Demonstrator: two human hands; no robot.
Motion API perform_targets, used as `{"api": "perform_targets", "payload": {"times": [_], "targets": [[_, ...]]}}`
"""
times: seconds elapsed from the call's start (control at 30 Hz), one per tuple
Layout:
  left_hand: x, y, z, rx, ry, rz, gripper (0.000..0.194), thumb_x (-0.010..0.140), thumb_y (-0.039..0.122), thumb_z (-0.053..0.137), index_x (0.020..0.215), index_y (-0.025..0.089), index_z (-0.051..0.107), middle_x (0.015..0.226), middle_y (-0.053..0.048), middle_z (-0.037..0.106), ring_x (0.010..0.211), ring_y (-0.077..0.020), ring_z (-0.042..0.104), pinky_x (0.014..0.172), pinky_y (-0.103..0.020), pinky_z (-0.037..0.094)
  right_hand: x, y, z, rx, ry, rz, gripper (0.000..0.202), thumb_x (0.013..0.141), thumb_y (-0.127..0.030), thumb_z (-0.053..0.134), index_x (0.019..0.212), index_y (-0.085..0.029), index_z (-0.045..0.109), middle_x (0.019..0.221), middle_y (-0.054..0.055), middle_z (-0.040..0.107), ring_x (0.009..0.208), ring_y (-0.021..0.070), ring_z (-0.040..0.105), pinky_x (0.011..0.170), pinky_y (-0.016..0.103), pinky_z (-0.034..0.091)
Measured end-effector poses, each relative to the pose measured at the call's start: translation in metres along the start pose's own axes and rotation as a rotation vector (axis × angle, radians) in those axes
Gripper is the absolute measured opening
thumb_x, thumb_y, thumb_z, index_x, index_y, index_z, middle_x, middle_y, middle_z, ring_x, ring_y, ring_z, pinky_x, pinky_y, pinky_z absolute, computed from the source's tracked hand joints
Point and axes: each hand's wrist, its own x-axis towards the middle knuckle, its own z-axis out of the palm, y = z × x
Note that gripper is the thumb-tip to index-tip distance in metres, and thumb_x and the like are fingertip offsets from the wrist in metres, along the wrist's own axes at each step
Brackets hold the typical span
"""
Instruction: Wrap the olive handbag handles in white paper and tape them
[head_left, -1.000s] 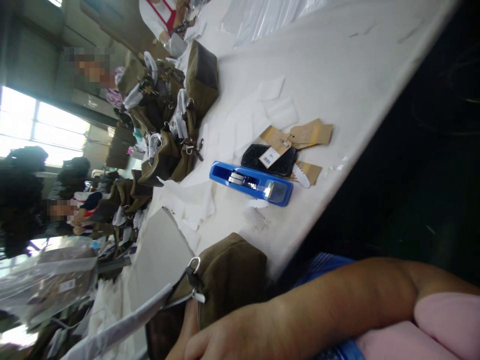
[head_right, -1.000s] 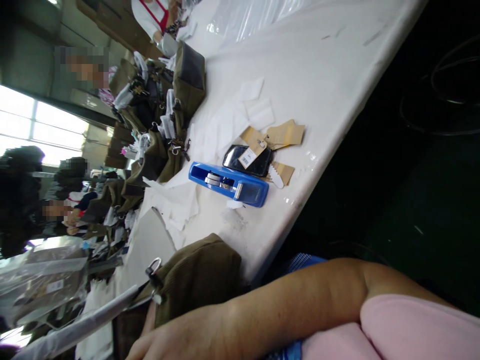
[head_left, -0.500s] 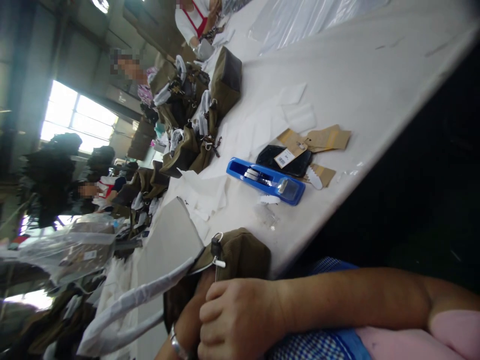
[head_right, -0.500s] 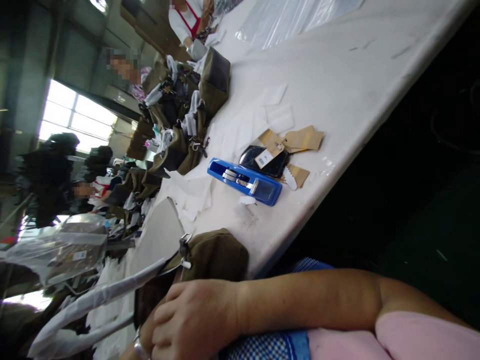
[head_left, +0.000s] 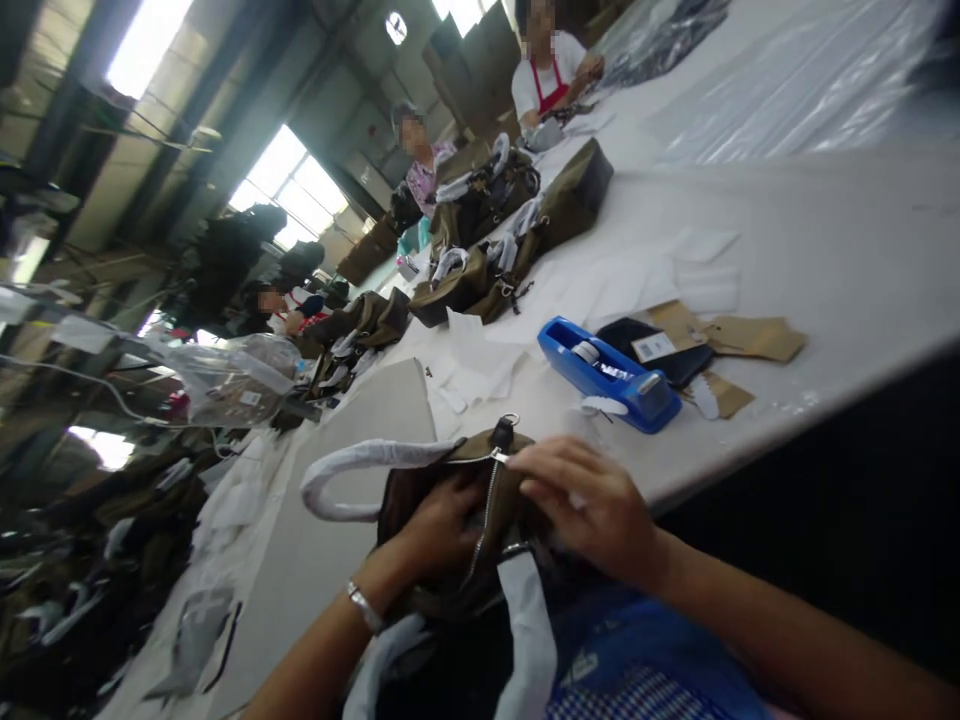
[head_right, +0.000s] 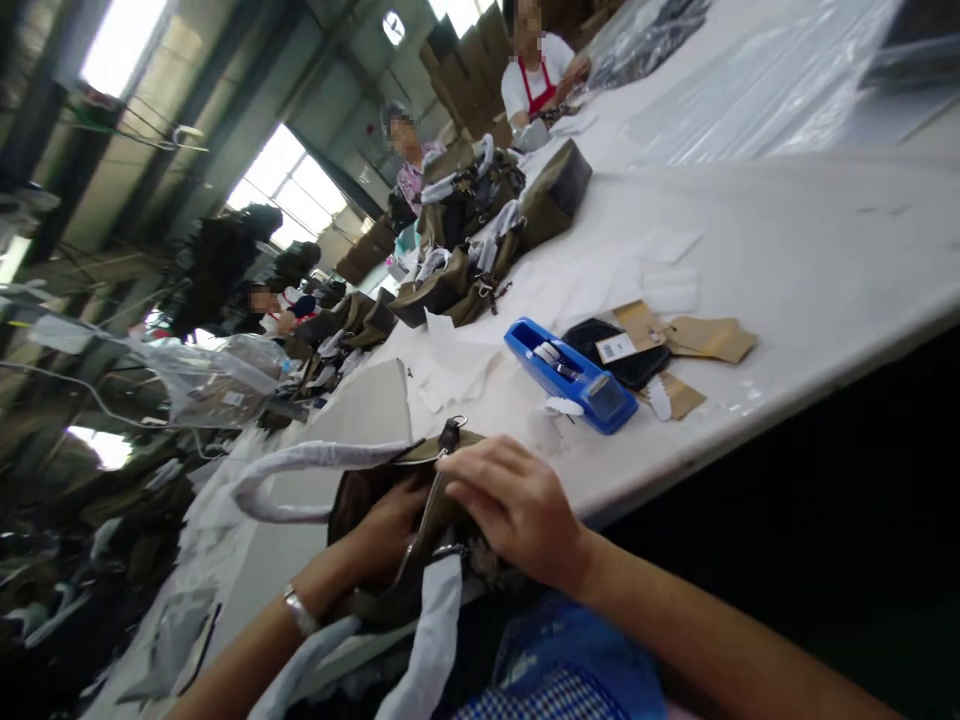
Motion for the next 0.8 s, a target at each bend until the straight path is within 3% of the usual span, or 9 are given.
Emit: {"api": "perform_targets", "payload": {"times": [0.07,0.13,0.23,0.33,0.43,0.53,0.67,0.8], "targets": [[-0.003,0.010,-0.013,-0.065,0.134,-0.082,0.026,0.096,0.033,0.062,0.117,0.024,0.074,0.122,-0.007,0.074,0.111,-0.0244,0.070,0.099,-0.039,0.056,0.002,0.006,-0.011,-0.059,0.037,0.290,0.018,0.100,-0.026,0.057,0.114,-0.020,0.067,0.108,0.007,0.073,0.096,0.0176,0.068,0.083,0.029,0.054],[-0.004,0.026,-0.025,-0.108,0.325,-0.156,0.020,0.098,0.030,0.059,0.106,0.023,0.076,0.104,-0.004,0.079,0.095,-0.0211,0.074,0.089,-0.033,0.058,0.006,0.011,-0.014,-0.031,-0.045,0.487,0.026,0.098,-0.037,0.058,0.117,-0.020,0.064,0.101,0.006,0.073,0.085,0.0184,0.069,0.073,0.028,0.053],[-0.001,0.048,-0.031,-0.104,0.505,-0.138,0.015,0.095,0.031,0.065,0.106,0.023,0.072,0.097,-0.003,0.078,0.084,-0.0186,0.073,0.078,-0.029,0.059,0.017,0.016,-0.009,-0.018,-0.221,0.580,0.045,0.094,-0.052,0.059,0.125,-0.018,0.058,0.079,0.002,0.070,0.070,0.0187,0.065,0.064,0.029,0.047],[0.009,0.056,-0.026,-0.021,0.498,-0.058,0.029,0.091,0.032,0.072,0.117,0.023,0.066,0.110,-0.005,0.073,0.075,-0.0153,0.071,0.075,-0.029,0.060,0.030,0.017,0.000,-0.072,-0.311,0.557,0.040,0.092,-0.057,0.059,0.099,-0.019,0.065,0.065,-0.002,0.061,0.061,0.0157,0.055,0.058,0.027,0.037],[0.019,0.054,-0.022,0.100,0.465,-0.011,0.025,0.090,0.033,0.074,0.110,0.021,0.066,0.112,-0.005,0.071,0.080,-0.0167,0.072,0.076,-0.029,0.060,0.036,0.017,0.006,0.109,-0.328,0.636,0.042,0.090,-0.059,0.059,0.076,-0.019,0.059,0.057,-0.003,0.053,0.052,0.0119,0.047,0.052,0.026,0.032],[0.021,0.057,-0.022,0.260,0.432,0.114,0.016,0.097,0.027,0.064,0.112,0.021,0.064,0.112,-0.004,0.072,0.095,-0.0197,0.072,0.079,-0.029,0.061,0.031,0.019,0.012,0.367,-0.255,0.800,0.044,0.086,-0.061,0.061,0.073,-0.019,0.053,0.053,-0.006,0.046,0.047,0.0094,0.039,0.046,0.024,0.027],[0.020,0.064,-0.028,0.562,0.340,0.422,0.028,0.098,0.010,0.053,0.126,0.012,0.058,0.124,-0.012,0.070,0.105,-0.0252,0.071,0.085,-0.036,0.062,0.021,0.022,0.018,0.535,-0.165,0.913,0.043,0.082,-0.056,0.068,0.072,-0.019,0.049,0.057,-0.007,0.044,0.050,0.0082,0.037,0.047,0.022,0.027],[0.023,0.059,-0.030,0.649,0.320,0.447,0.024,0.097,0.009,0.055,0.120,0.011,0.061,0.118,-0.012,0.071,0.100,-0.0257,0.071,0.083,-0.036,0.062,0.022,0.023,0.020,0.487,-0.152,0.874,0.043,0.081,-0.056,0.069,0.071,-0.019,0.048,0.055,-0.008,0.040,0.048,0.0074,0.033,0.045,0.022,0.023]]}}
